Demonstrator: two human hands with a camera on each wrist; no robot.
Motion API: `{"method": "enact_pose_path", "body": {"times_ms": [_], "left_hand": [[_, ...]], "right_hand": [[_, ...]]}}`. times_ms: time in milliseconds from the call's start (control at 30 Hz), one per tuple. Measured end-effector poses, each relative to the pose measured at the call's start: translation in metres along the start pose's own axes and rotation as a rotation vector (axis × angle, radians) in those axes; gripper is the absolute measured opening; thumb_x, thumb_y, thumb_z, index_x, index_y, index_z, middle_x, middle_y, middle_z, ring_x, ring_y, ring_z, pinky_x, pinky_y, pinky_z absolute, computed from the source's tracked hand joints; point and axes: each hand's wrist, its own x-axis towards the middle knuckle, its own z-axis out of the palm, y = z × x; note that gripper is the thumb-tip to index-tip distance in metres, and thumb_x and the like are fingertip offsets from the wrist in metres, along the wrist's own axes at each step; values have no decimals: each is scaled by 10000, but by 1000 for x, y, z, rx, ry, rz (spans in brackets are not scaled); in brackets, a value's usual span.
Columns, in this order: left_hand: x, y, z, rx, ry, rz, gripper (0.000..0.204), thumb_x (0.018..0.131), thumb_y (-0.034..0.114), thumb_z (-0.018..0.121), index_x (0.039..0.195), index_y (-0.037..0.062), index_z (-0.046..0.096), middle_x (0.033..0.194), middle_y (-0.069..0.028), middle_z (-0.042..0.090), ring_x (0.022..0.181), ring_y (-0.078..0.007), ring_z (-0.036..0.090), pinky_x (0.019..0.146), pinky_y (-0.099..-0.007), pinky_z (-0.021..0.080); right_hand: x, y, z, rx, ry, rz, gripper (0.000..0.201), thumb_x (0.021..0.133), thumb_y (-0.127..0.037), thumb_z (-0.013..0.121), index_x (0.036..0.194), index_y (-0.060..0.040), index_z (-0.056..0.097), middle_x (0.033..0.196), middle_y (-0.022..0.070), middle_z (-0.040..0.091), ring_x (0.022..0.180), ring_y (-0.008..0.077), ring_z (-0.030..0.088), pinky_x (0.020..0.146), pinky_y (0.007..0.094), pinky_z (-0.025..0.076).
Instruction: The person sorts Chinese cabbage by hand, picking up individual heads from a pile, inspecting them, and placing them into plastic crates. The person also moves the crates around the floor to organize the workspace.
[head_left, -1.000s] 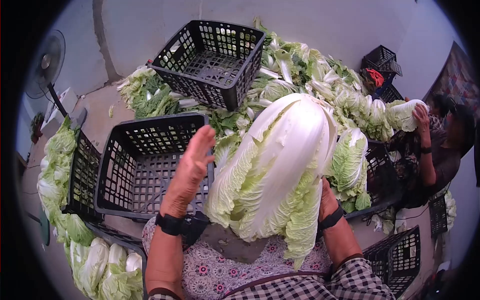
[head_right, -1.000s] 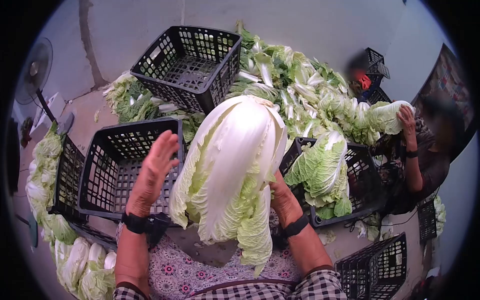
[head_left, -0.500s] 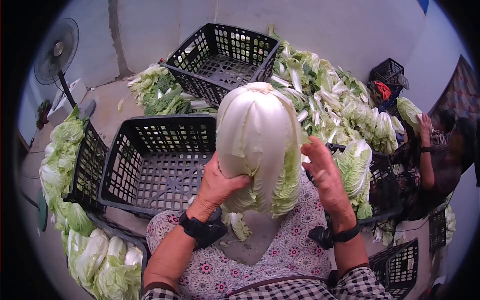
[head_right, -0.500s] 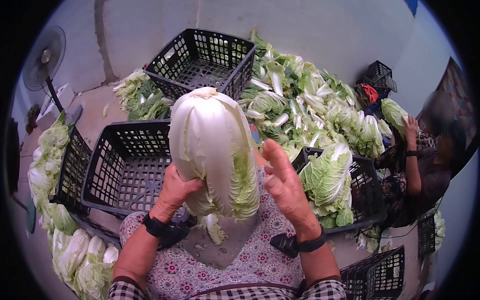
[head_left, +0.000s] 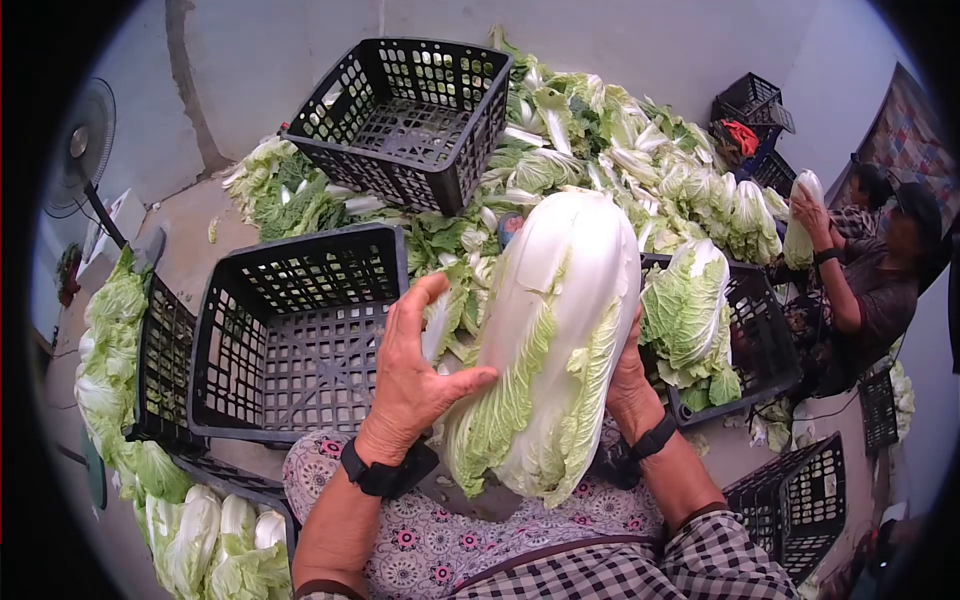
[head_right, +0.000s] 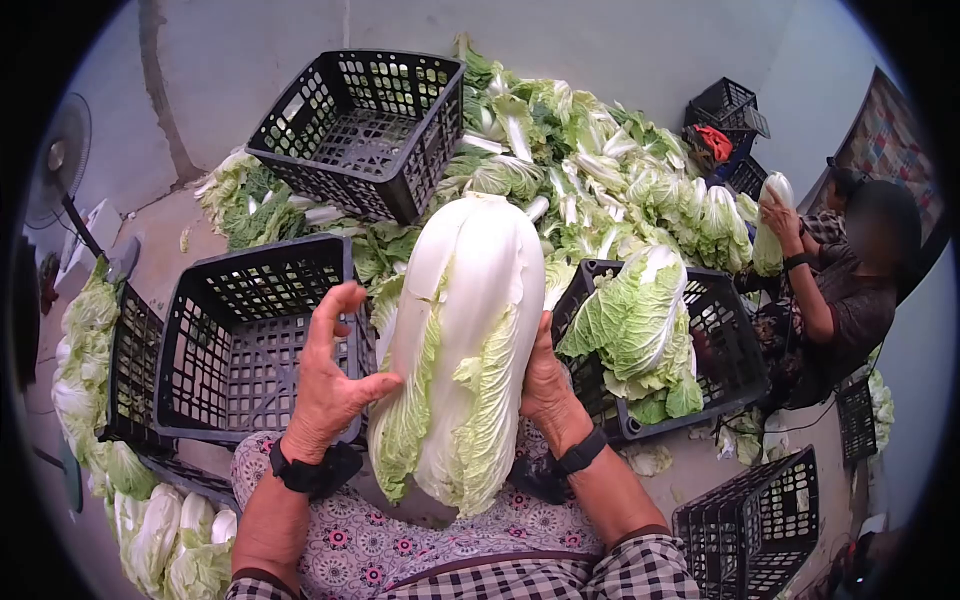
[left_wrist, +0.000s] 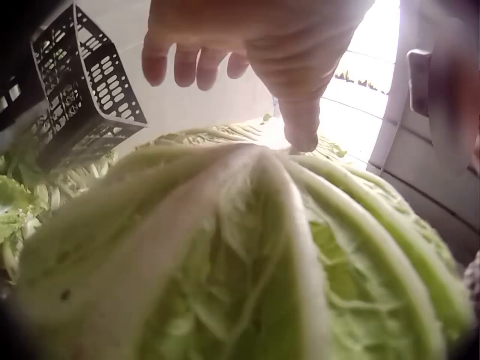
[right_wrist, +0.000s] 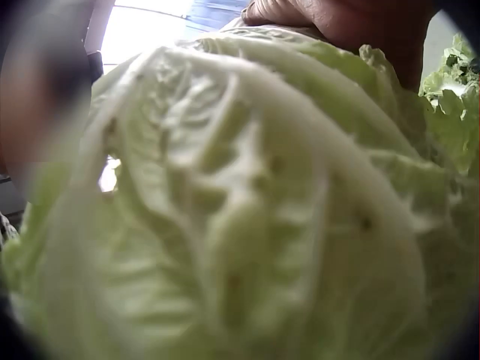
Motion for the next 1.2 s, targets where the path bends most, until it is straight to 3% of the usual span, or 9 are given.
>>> {"method": "enact_pose_path", "body": {"times_ms": [100, 200, 333, 433, 567, 700, 800, 967, 1200], "left_hand": [[-2, -16, 15, -492, -223, -247, 1378, 459, 755, 712, 1435, 23, 70, 1414, -252, 261, 1324, -344, 272, 1078, -387, 244], [-4, -20, 19, -526, -505, -259, 1359, 484, 764, 697, 1434, 20, 70, 1406, -219, 290, 1313, -321, 289, 1072, -386, 254], [-5, -20, 19, -599, -609, -251, 1152, 548, 669, 746, 1365, 0, 287, 1260, -180, 479, 1196, -270, 435, 1024, -379, 326], [-6, -6, 12, -679, -487, -339, 1042, 559, 598, 789, 1295, -18, 383, 1178, -139, 543, 1100, -224, 509, 972, -350, 389], [-6, -13, 12, -851, -262, -455, 1011, 530, 539, 836, 1250, -32, 413, 1137, -105, 554, 1015, -185, 557, 881, -319, 461], [-3, -20, 18, -752, -134, -402, 1017, 536, 566, 822, 1248, -23, 398, 1120, -113, 560, 1012, -194, 558, 877, -325, 458], [-4, -11, 25, -631, -64, -309, 1049, 531, 592, 811, 1261, -22, 374, 1124, -112, 557, 1017, -198, 553, 883, -322, 452], [-5, -4, 25, -589, -140, -317, 1185, 501, 706, 747, 1315, -28, 299, 1205, -129, 495, 1118, -209, 488, 955, -329, 388], [-8, -10, 32, -656, -255, -230, 1217, 558, 697, 721, 1387, -30, 204, 1323, -145, 405, 1201, -233, 424, 1012, -348, 323]], "right_hand": [[-2, 10, 8, 14, 10, 3, 898, 753, -691, 513, 1367, -65, 319, 1250, 91, 507, 1094, 202, 535, 928, 369, 470], [-6, 10, 12, -99, -17, 57, 873, 785, -686, 466, 1373, -62, 306, 1254, 89, 496, 1094, 176, 525, 924, 343, 465], [-6, -3, 20, -342, -140, 121, 857, 845, -688, 348, 1400, -42, 249, 1280, 92, 466, 1124, 150, 488, 941, 305, 424], [-1, -7, 22, -471, -68, 28, 887, 857, -695, 286, 1422, -18, 188, 1350, 110, 400, 1201, 171, 416, 1002, 314, 349], [-6, -20, 22, -391, -271, -45, 1052, 756, -796, 306, 1435, -17, 107, 1448, 137, 247, 1321, 240, 272, 1086, 377, 235], [-25, -4, 20, -536, -266, -25, 1348, 584, -724, 677, 1419, 29, -66, 1451, 219, 172, 1350, 303, 203, 1100, 376, 177], [-22, 28, 15, -593, -188, -82, 1355, 573, -599, 775, 1420, 17, -84, 1443, 217, 190, 1339, 310, 226, 1094, 379, 203], [-23, 31, 11, -333, -21, -100, 1087, 620, -266, 838, 1412, 28, 155, 1342, 164, 393, 1236, 227, 394, 1049, 352, 303], [-44, -9, -10, -13, 62, -47, 727, 734, -145, 706, 1335, 12, 328, 1183, 115, 541, 1063, 199, 548, 943, 341, 440]]}}
